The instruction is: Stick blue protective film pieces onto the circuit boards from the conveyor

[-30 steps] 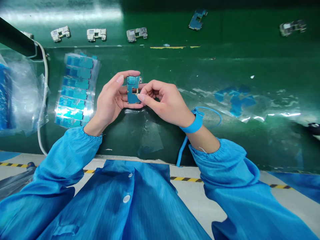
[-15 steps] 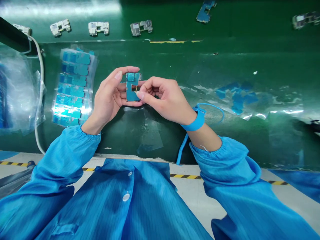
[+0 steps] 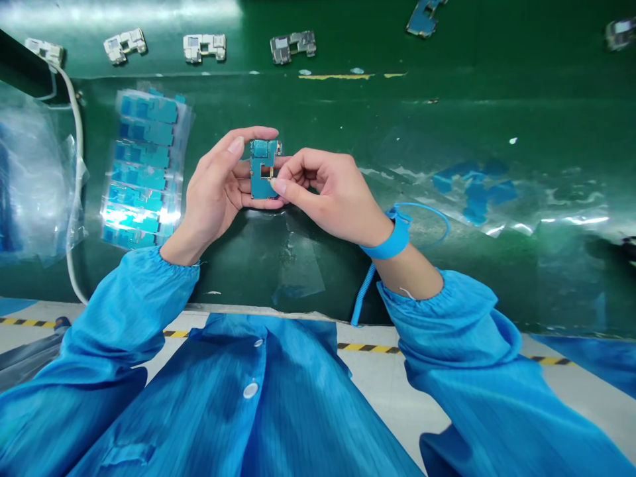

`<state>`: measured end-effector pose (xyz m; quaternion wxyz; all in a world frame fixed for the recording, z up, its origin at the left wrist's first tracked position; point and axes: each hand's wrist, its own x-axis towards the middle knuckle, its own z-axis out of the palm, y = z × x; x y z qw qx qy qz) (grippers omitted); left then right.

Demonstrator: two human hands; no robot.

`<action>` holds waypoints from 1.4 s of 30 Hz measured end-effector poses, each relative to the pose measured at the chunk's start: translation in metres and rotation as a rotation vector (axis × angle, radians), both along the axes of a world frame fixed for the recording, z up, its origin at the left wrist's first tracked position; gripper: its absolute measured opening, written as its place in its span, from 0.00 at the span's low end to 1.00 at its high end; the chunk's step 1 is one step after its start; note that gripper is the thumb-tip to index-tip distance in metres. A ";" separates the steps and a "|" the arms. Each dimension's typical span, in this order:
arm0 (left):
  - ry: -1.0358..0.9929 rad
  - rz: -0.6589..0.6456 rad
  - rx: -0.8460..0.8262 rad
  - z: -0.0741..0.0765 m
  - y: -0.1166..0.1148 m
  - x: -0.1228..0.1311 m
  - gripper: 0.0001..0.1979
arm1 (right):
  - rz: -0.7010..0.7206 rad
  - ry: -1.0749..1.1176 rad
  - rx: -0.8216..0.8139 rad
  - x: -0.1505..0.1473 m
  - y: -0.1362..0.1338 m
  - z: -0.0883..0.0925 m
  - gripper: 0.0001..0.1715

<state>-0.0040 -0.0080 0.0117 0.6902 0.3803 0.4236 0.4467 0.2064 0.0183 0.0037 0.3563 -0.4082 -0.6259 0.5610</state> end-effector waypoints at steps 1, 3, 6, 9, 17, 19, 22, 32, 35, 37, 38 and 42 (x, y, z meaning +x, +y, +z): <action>0.002 0.001 -0.001 0.000 0.000 0.000 0.23 | 0.001 0.000 -0.004 0.000 0.000 0.000 0.24; 0.005 0.000 -0.004 0.000 0.000 0.000 0.23 | 0.003 0.000 -0.001 0.000 0.000 0.001 0.24; -0.007 -0.008 -0.003 0.000 0.000 0.000 0.24 | 0.001 -0.011 0.010 0.000 0.000 0.001 0.24; -0.015 -0.012 0.002 0.001 0.000 0.000 0.22 | -0.001 -0.026 0.006 0.000 -0.001 0.001 0.24; -0.038 -0.015 0.015 -0.001 0.000 0.000 0.21 | -0.009 -0.029 -0.009 0.000 0.000 0.000 0.28; -0.032 -0.017 0.008 -0.001 0.000 0.000 0.21 | -0.007 -0.027 -0.007 0.001 0.000 0.000 0.28; -0.034 -0.016 0.010 -0.002 0.000 0.000 0.22 | -0.006 -0.030 -0.002 0.001 0.000 0.000 0.28; -0.004 -0.014 0.014 -0.001 0.000 0.000 0.22 | -0.011 -0.026 0.005 0.000 0.000 0.000 0.25; -0.002 -0.009 0.003 -0.002 0.000 0.000 0.23 | -0.007 -0.028 0.021 0.001 0.001 -0.001 0.25; -0.005 -0.007 0.004 -0.002 0.000 0.001 0.23 | -0.009 -0.032 0.034 0.001 0.001 -0.002 0.24; -0.009 -0.009 0.009 -0.002 0.000 0.001 0.23 | -0.009 -0.032 0.040 0.001 0.000 -0.002 0.23; -0.003 0.003 0.012 0.003 -0.002 0.004 0.22 | -0.015 -0.019 0.057 0.001 0.001 -0.004 0.23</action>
